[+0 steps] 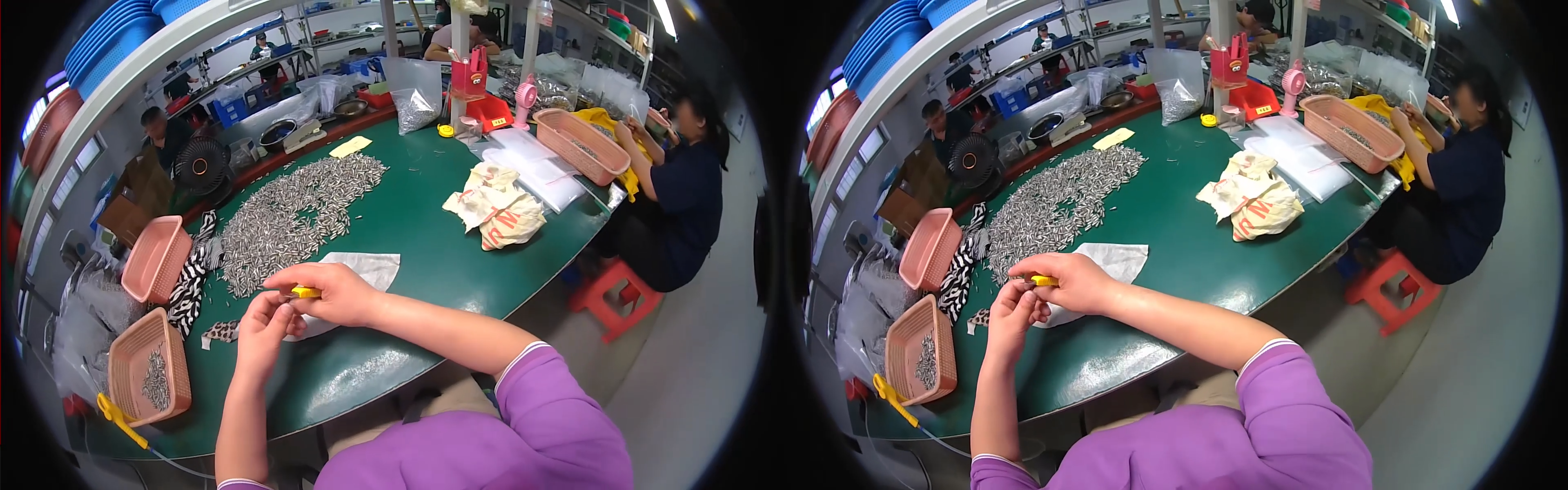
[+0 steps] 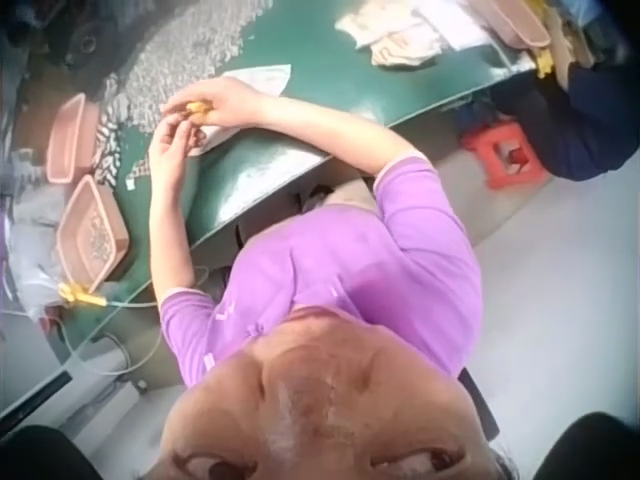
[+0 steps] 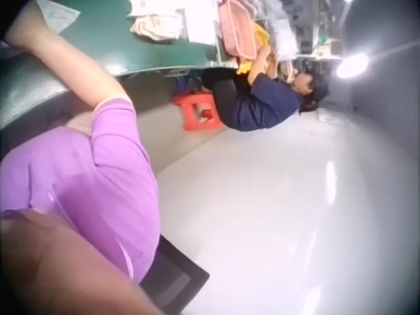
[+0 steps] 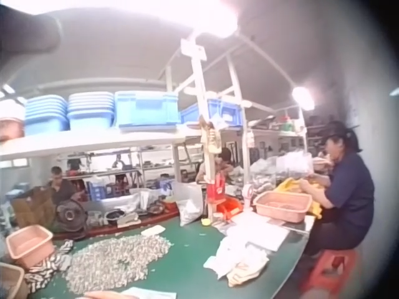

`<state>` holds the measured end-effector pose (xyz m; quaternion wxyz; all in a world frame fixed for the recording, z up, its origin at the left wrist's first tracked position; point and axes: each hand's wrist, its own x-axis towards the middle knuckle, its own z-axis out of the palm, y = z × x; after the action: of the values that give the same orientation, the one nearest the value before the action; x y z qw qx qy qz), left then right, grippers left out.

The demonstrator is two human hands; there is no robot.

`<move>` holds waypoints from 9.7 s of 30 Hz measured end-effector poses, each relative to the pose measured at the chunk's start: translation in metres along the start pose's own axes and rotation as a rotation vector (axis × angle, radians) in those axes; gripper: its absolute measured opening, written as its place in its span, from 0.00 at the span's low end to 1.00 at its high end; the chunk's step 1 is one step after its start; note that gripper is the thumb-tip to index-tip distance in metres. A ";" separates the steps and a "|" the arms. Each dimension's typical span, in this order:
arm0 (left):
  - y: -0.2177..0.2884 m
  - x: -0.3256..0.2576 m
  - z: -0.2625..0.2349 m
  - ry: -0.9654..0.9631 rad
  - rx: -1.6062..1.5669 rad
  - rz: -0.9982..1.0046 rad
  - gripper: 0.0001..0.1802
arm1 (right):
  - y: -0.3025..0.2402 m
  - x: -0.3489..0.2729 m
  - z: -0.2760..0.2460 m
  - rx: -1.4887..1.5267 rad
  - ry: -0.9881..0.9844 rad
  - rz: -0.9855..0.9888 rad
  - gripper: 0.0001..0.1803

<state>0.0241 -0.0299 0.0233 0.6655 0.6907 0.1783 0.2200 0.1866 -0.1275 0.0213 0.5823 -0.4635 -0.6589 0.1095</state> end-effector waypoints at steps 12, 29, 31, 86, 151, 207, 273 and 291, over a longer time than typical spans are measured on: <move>-0.030 0.002 -0.008 -0.034 -0.117 -0.100 0.10 | 0.013 -0.012 -0.006 -0.073 -0.166 -0.005 0.27; -0.035 0.003 -0.008 0.022 -0.238 0.009 0.07 | 0.013 -0.016 -0.010 0.144 -0.044 0.168 0.25; -0.036 0.002 -0.012 0.046 -0.238 0.046 0.07 | 0.012 -0.007 -0.016 0.015 0.011 0.127 0.26; -0.038 0.001 -0.014 0.117 -0.118 0.112 0.06 | 0.003 -0.010 -0.009 -0.327 -0.135 -0.009 0.14; -0.037 0.001 -0.016 0.112 -0.096 0.103 0.05 | -0.003 -0.008 -0.009 -0.363 -0.097 -0.005 0.14; -0.033 -0.001 -0.012 0.062 -0.038 0.147 0.06 | -0.001 -0.009 -0.007 -0.396 -0.057 -0.042 0.16; -0.033 -0.001 -0.012 0.044 -0.002 0.164 0.05 | -0.011 -0.010 -0.007 -0.509 -0.111 -0.026 0.16; -0.034 -0.003 -0.010 0.058 -0.042 0.195 0.05 | -0.009 -0.008 -0.007 -0.357 -0.071 -0.004 0.14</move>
<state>0.0182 -0.0217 -0.0102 0.6499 0.6839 0.1247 0.3072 0.1874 -0.1412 0.0237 0.4674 -0.5541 -0.6889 0.0059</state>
